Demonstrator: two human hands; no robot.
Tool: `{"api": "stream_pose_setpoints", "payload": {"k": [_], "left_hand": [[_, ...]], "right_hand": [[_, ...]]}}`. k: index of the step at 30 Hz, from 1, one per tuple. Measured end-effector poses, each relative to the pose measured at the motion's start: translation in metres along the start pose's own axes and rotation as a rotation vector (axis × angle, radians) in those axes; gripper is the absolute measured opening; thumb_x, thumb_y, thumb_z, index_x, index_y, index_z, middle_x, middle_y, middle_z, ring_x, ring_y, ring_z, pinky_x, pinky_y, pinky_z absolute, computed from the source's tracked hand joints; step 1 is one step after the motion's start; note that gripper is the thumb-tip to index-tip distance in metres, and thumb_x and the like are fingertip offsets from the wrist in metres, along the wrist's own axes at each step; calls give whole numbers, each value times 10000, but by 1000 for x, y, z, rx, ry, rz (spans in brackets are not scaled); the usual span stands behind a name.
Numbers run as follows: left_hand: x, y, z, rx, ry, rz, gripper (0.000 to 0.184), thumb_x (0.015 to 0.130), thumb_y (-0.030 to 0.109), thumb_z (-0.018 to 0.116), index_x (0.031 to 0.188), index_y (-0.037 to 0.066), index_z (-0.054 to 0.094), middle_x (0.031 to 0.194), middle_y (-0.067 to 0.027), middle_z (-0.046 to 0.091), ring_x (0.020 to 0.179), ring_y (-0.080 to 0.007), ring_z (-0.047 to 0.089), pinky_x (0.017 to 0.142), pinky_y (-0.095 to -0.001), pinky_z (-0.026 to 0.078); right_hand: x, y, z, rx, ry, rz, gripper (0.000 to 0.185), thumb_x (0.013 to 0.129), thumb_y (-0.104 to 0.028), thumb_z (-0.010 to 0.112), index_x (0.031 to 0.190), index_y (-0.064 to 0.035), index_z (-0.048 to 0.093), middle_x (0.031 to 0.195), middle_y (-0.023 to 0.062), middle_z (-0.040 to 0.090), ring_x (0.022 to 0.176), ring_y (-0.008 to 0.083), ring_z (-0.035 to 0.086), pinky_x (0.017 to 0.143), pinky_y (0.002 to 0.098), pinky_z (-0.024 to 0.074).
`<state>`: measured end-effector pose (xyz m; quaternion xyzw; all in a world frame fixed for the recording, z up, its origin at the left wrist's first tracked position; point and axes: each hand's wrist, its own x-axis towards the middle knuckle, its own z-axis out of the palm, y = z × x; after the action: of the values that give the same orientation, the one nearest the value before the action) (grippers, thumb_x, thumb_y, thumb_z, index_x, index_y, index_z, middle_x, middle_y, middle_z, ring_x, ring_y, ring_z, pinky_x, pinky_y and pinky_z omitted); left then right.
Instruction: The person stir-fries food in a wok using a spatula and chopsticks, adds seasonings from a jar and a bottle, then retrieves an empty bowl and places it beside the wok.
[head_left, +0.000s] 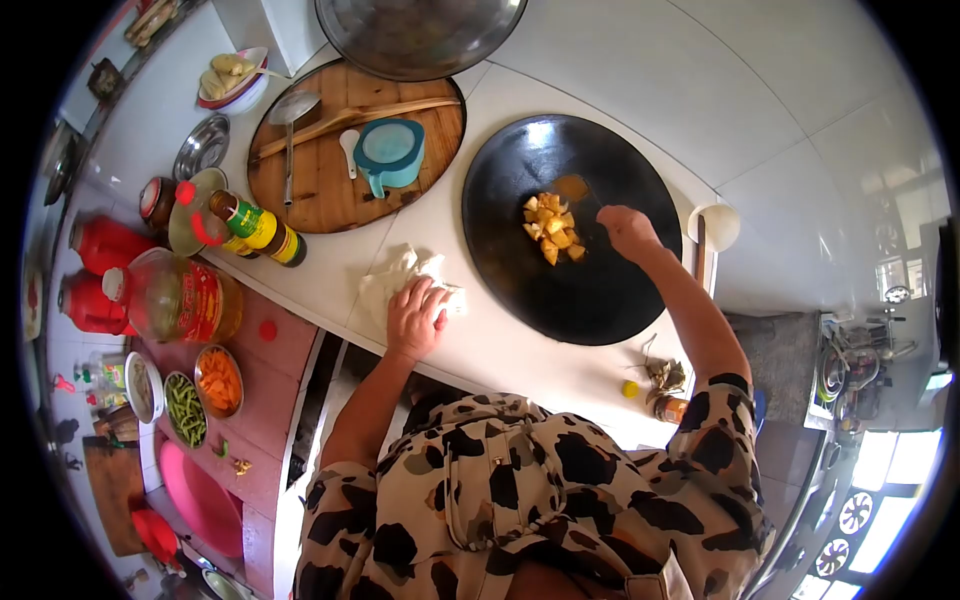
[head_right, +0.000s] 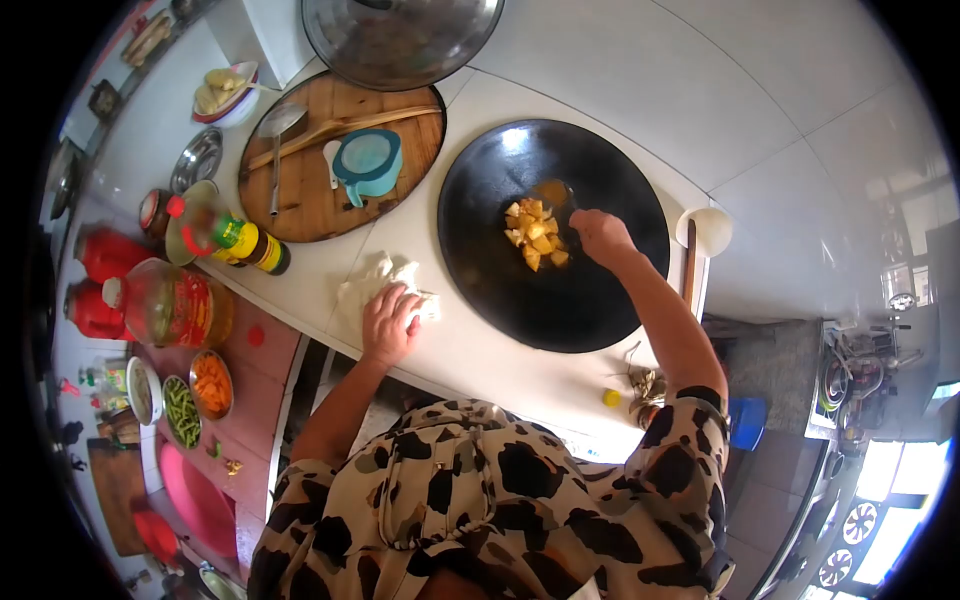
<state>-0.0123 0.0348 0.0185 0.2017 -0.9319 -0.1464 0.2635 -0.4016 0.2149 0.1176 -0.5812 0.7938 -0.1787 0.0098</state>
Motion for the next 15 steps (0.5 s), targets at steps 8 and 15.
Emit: {"api": "stream_pose_setpoints", "payload": {"k": [8,15], "left_hand": [[1,0,-2,-19,19,0,339,713,200,659,1041,120,636,1196,-101,571,1162,-287,503,902,-439,411],[2,1,-1,-7,18,19,374,688,169,676,1053,102,622,1185,-117,564,1142,-305,515,893,-442,423]], "right_hand": [[-59,-15,45,-240,-252,-58,206,764,-13,544,942,-91,611,923,130,574,874,343,619,732,432,521],[-43,-8,37,-190,-107,-52,184,777,-24,547,933,-102,606,976,123,597,846,337,634,713,434,525]]}}
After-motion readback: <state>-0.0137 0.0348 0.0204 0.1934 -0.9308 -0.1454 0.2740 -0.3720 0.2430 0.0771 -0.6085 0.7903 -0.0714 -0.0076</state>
